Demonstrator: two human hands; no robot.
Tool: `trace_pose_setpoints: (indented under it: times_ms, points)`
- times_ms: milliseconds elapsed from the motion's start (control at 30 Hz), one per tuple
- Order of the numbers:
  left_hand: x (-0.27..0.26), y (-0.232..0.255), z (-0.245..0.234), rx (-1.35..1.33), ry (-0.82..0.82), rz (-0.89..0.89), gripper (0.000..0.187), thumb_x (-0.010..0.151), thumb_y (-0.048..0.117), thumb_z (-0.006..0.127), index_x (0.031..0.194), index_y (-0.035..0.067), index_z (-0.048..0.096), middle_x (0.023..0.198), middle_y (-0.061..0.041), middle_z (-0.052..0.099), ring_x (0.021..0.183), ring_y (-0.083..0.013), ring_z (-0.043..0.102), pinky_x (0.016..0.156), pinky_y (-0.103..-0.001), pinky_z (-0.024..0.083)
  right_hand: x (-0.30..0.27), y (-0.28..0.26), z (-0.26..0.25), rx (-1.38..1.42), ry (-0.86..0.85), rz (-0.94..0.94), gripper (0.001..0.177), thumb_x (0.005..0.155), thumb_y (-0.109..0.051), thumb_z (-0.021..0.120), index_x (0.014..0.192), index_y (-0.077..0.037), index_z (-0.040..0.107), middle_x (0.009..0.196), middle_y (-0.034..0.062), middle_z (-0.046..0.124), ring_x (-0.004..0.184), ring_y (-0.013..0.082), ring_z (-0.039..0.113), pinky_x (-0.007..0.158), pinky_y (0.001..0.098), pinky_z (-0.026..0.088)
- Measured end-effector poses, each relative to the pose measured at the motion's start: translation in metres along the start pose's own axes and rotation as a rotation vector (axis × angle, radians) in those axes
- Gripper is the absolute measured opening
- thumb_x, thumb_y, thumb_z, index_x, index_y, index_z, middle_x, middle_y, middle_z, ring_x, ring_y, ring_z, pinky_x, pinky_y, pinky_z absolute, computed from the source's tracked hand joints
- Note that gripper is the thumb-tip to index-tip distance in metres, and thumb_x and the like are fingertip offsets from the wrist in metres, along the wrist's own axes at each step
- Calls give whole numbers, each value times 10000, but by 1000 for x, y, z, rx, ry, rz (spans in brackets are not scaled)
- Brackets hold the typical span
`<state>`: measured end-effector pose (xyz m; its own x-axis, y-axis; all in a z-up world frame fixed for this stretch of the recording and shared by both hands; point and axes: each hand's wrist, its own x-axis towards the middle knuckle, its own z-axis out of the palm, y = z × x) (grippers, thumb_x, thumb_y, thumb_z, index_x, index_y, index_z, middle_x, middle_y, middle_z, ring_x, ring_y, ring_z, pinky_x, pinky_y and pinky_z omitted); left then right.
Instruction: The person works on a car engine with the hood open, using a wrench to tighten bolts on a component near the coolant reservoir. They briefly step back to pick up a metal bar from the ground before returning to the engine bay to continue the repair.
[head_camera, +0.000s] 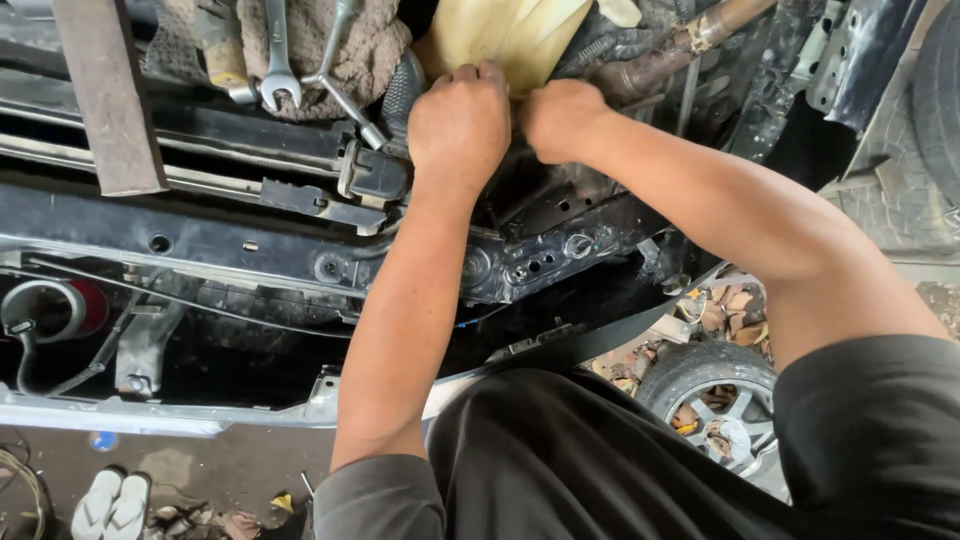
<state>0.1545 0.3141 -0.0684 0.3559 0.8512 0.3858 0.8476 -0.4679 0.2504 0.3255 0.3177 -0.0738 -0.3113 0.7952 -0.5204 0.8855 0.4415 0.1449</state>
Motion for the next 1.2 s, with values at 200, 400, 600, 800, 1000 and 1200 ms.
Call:
trace_pose_setpoints:
  times_ms: [200,400,600,800,1000,1200]
  points:
    - [-3,-3,10,6,10,10,114,874,193,658,900,86,682,858,-107,736,756,-288,746,587,-395,601,2,16,-2,3,-8,-14,324,856,-386,742,930,-75,792,932,181,762,885,392,732,784,490,587]
    - [-3,-6,10,0,18,8,131,808,179,688,906,92,681,839,-96,727,757,-269,743,586,-381,601,11,33,8,43,57,-85,461,831,-523,756,902,-71,801,876,185,756,877,403,720,792,510,577]
    - [13,6,-20,-144,-38,-33,387,832,255,745,1125,32,627,1033,-149,688,918,-331,711,680,-428,600,3,35,0,127,94,16,483,850,-542,747,917,-66,800,876,205,747,862,417,717,822,504,575]
    - [73,21,8,-128,105,-179,832,683,491,840,1227,-57,529,1214,-268,591,1163,-470,548,886,-501,537,0,41,5,218,144,14,473,778,-514,779,959,-77,794,953,182,749,901,410,711,806,508,570]
    - [125,33,14,-127,-158,-267,892,754,647,828,1322,26,532,1357,-217,539,1309,-440,502,1118,-589,423,-10,45,-7,302,115,27,469,746,-503,801,966,-89,789,962,178,750,932,398,708,819,498,568]
    - [123,54,6,-3,-131,-123,1155,563,665,878,1454,152,351,1448,-321,439,1303,-495,437,1022,-640,378,-11,49,-9,322,47,55,449,780,-482,806,973,-77,786,973,178,750,940,379,716,835,484,575]
